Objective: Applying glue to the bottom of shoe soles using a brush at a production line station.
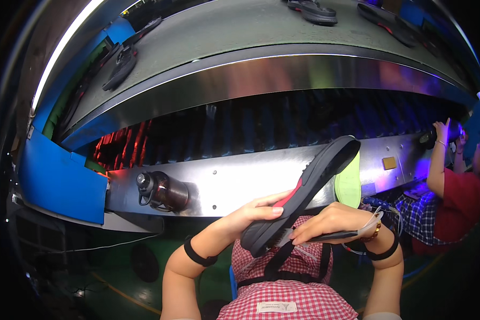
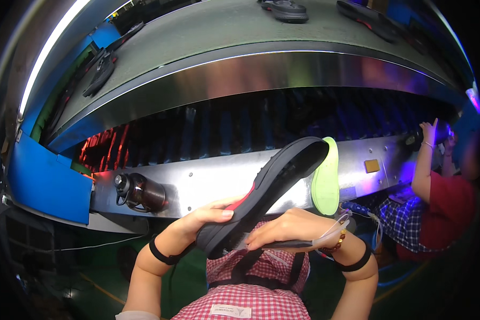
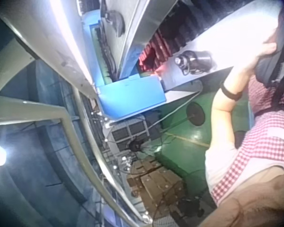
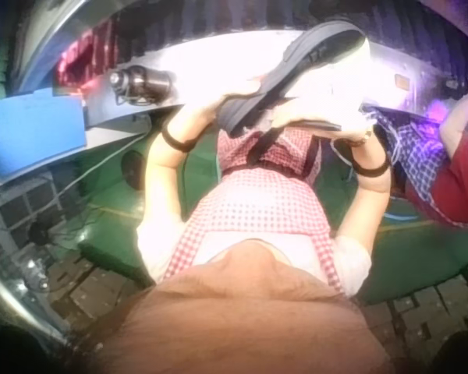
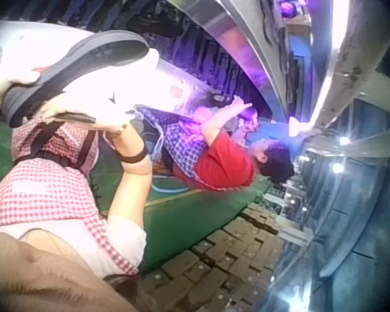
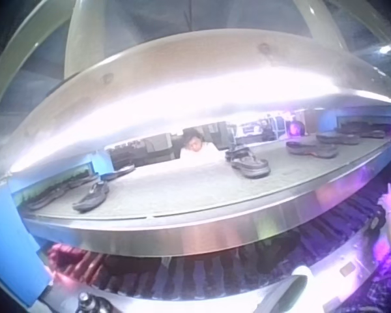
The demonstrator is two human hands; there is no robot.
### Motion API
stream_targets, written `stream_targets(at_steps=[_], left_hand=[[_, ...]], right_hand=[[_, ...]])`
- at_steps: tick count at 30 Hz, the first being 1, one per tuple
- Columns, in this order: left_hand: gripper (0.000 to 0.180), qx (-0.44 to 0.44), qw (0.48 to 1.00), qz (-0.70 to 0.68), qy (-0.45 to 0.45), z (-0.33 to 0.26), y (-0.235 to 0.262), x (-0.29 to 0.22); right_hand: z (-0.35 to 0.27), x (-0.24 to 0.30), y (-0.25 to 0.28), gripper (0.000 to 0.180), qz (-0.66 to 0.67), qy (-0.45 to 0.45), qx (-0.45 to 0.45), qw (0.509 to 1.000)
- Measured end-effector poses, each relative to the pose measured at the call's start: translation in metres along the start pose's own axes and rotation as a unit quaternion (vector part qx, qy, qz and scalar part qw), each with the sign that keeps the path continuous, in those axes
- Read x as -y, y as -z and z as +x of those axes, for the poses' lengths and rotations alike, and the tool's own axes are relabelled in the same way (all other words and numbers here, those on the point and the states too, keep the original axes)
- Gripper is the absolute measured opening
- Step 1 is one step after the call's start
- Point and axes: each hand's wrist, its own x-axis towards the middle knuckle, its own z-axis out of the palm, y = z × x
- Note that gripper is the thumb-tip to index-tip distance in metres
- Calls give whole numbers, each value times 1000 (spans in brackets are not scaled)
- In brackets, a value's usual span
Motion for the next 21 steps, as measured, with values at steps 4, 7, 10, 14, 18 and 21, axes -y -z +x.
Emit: stream_targets(at_steps=[4,7,10,14,18,21], left_hand=[[66,2,999,-33,11,-8,6,5],[70,5,995,-100,6,-18,-1,-2],[73,-17,999,-17,-23,-24,-7,-11],[70,-131,987,-90,21,-42,-22,-22],[60,-157,982,-100,-27,-45,-26,-21],[58,-87,990,1,-107,-47,-12,-14]], right_hand=[[-5,22,14,35,-109,-39,79,990],[-5,14,15,36,-51,18,-14,998],[-11,7,11,35,-55,26,-19,998],[-15,19,12,30,-92,9,-40,995],[-20,3,5,22,-71,18,-98,992],[-19,21,10,22,-146,-34,-33,988]])
